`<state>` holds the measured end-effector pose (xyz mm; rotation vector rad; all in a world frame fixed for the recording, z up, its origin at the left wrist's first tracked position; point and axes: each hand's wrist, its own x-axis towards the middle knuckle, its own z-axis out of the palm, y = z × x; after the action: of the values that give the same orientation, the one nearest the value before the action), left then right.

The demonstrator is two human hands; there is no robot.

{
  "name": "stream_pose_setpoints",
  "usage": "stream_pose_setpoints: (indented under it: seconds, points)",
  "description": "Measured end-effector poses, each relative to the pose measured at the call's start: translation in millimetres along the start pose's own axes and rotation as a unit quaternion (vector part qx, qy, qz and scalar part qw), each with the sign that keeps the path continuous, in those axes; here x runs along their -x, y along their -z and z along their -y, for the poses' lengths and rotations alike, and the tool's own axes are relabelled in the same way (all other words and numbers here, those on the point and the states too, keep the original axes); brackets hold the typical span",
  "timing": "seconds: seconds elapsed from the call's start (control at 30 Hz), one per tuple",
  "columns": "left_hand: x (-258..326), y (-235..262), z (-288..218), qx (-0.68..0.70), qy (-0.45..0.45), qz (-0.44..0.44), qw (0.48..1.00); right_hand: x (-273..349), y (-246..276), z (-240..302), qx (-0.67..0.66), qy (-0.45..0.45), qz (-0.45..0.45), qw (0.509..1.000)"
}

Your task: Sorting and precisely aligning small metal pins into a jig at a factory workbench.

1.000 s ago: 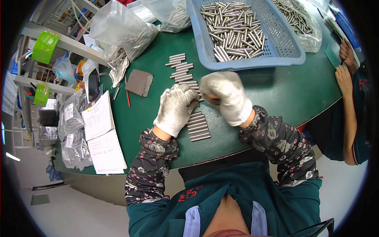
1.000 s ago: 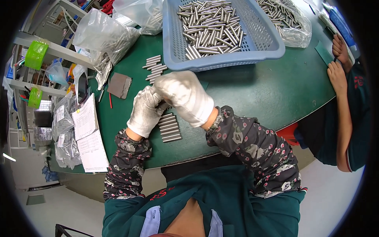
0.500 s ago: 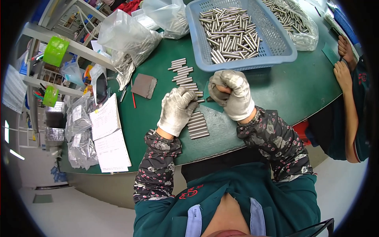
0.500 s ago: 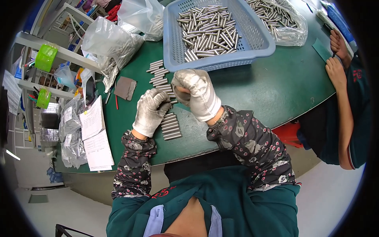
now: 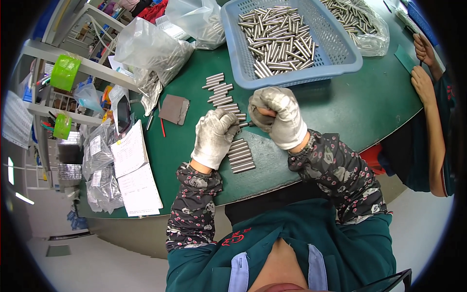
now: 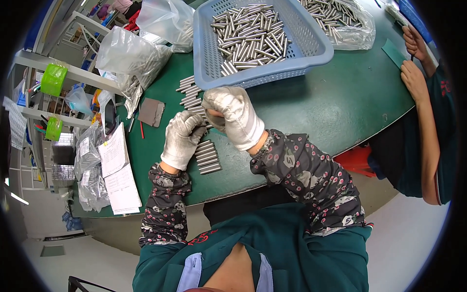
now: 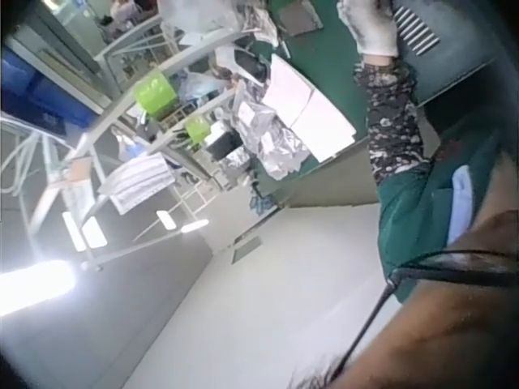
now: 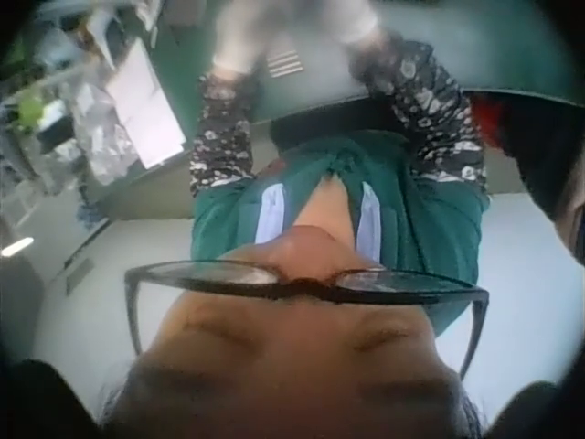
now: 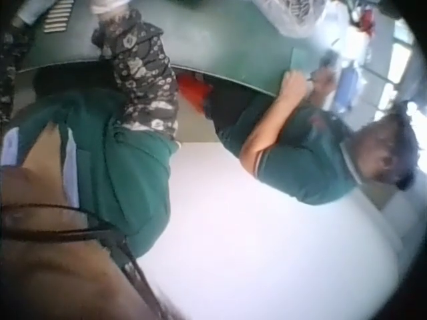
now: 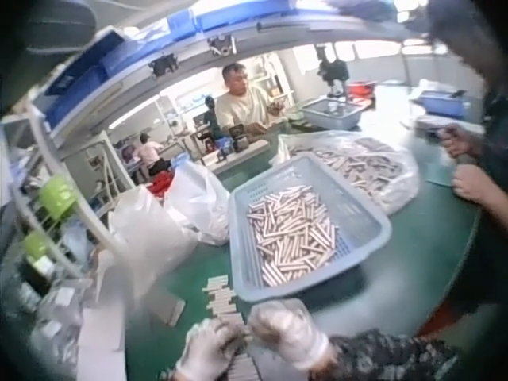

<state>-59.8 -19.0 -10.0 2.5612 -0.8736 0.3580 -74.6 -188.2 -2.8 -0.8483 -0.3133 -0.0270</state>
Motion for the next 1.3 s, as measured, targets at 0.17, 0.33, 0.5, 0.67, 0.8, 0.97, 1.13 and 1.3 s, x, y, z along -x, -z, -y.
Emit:
stream_pose_setpoints:
  seconds: [0.17, 0.33, 0.5, 0.67, 0.8, 0.97, 1.13, 1.3]
  points:
    - [0, 0, 2, 0.021, -0.007, -0.006, 1.000, 0, -2, -1, 0.009, 0.002, -0.002, 1.000]
    - [1, 1, -2, -0.008, 0.018, 0.001, 1.000, 0, -2, 0, 0.051, -0.023, 0.003, 0.998]
    - [-2, -1, 1, -0.039, 0.033, -0.037, 0.998, 1, -1, -2, 0.053, -0.013, -0.002, 0.999]
    - [-5, -4, 4, -0.061, 0.053, -0.046, 0.996, 0, -2, 0, 0.058, -0.015, 0.001, 0.998]
    - [-9, -6, 8, -0.058, 0.057, -0.056, 0.995, -1, 3, -2, 0.068, -0.008, 0.013, 0.998]
    - [-6, 8, -1, -0.057, 0.045, -0.080, 0.994, -2, 0, 0, 0.070, -0.004, 0.004, 0.998]
    - [12, 26, -17, 0.018, 0.081, 0.132, 0.988, -2, 0, 0, 0.067, -0.005, 0.014, 0.998]
    - [11, 24, -10, 0.039, 0.065, 0.162, 0.984, 0, -1, 0, 0.065, -0.012, 0.004, 0.998]
